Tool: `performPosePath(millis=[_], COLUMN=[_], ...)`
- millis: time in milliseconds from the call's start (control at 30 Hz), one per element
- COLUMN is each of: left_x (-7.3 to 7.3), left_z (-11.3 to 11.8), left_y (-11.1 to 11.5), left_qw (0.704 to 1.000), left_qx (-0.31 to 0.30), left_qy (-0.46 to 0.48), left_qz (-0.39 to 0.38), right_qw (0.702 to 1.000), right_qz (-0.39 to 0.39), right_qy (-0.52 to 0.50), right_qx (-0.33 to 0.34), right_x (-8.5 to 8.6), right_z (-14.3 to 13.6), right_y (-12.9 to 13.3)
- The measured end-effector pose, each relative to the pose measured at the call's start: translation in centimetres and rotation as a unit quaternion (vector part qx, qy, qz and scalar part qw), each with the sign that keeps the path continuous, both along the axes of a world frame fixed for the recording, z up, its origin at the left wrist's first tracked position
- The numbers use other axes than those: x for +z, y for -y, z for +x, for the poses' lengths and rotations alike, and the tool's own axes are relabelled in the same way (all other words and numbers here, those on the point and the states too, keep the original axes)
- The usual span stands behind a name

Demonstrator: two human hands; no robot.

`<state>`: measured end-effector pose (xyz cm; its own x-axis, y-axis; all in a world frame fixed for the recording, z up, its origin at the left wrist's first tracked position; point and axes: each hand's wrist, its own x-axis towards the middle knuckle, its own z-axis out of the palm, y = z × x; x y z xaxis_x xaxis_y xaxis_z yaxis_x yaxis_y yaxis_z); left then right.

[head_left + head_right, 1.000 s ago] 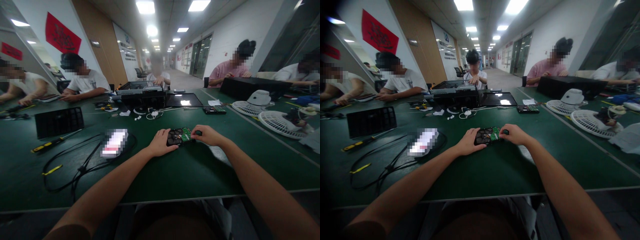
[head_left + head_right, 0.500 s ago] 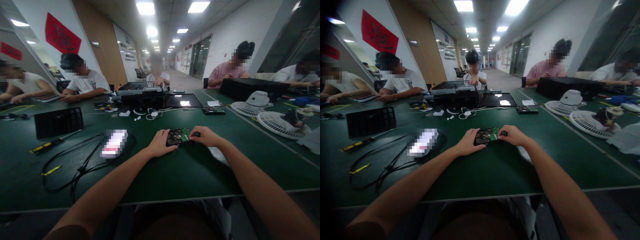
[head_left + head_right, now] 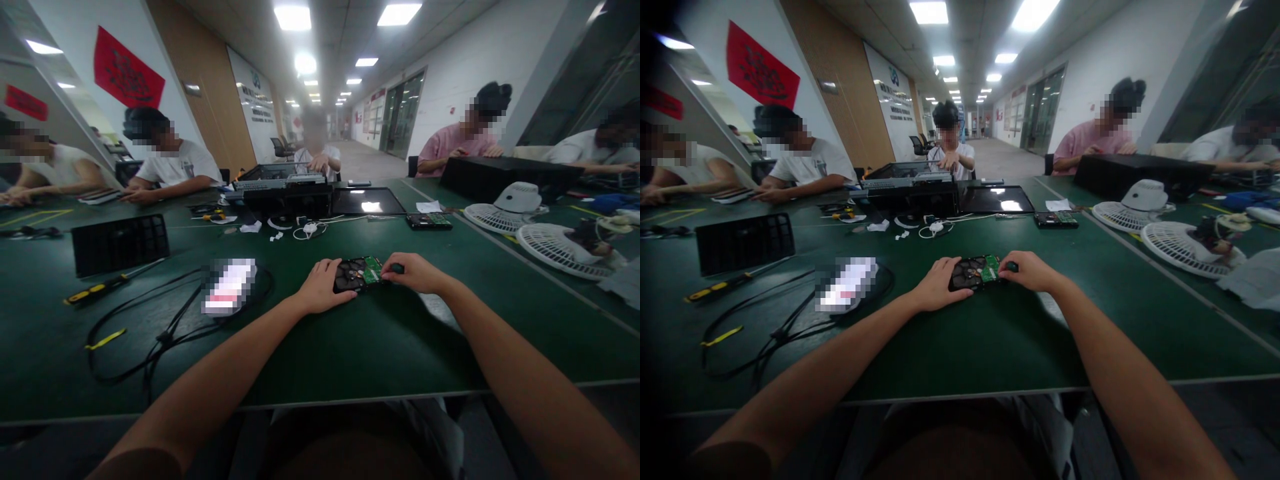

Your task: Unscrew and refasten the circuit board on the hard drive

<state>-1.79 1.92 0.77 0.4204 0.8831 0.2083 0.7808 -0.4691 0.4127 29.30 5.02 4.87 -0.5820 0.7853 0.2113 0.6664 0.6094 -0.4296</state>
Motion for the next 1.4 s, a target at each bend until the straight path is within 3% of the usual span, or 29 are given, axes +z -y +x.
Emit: performPosePath(millis=[467,567,667,800,900,1033,1233,1400], left_x=[0.1,0.1,0.1,0.1,0.0,-0.3,-0.3,-0.3], left_z=[0.1,0.0,0.0,0.0,-0.1,0.1,0.7,0.5], left_y=[0.2,0.1,0.1,0.1,0.1,0.0,-0.1,0.1], left_qw=[1.0,1.0,1.0,1.0,1.0,1.0,0.996,0.996], left_qx=[0.0,-0.001,0.003,0.009,0.011,0.018,0.082,0.079], left_qy=[0.006,0.003,0.001,-0.007,-0.011,-0.009,-0.012,-0.034], left_qz=[0.01,0.006,0.002,-0.009,-0.009,0.009,0.019,0.028], right_qw=[1.0,0.998,0.99,0.952,0.898,0.853,0.865,0.878], right_qz=[-0.001,-0.003,0.013,-0.04,-0.115,-0.124,-0.086,-0.034], right_qy=[-0.031,-0.062,-0.094,-0.246,-0.393,-0.49,-0.476,-0.454], right_qx=[-0.003,-0.027,-0.1,-0.18,-0.161,-0.132,-0.134,-0.147], right_x=[0.2,0.3,0.5,0.3,0.2,0.3,0.1,-0.1], right_z=[-0.4,-0.3,0.0,0.7,0.7,0.0,-0.7,-0.8], right_y=[0.3,0.4,0.2,-0.4,-0.8,-0.8,-0.5,-0.4])
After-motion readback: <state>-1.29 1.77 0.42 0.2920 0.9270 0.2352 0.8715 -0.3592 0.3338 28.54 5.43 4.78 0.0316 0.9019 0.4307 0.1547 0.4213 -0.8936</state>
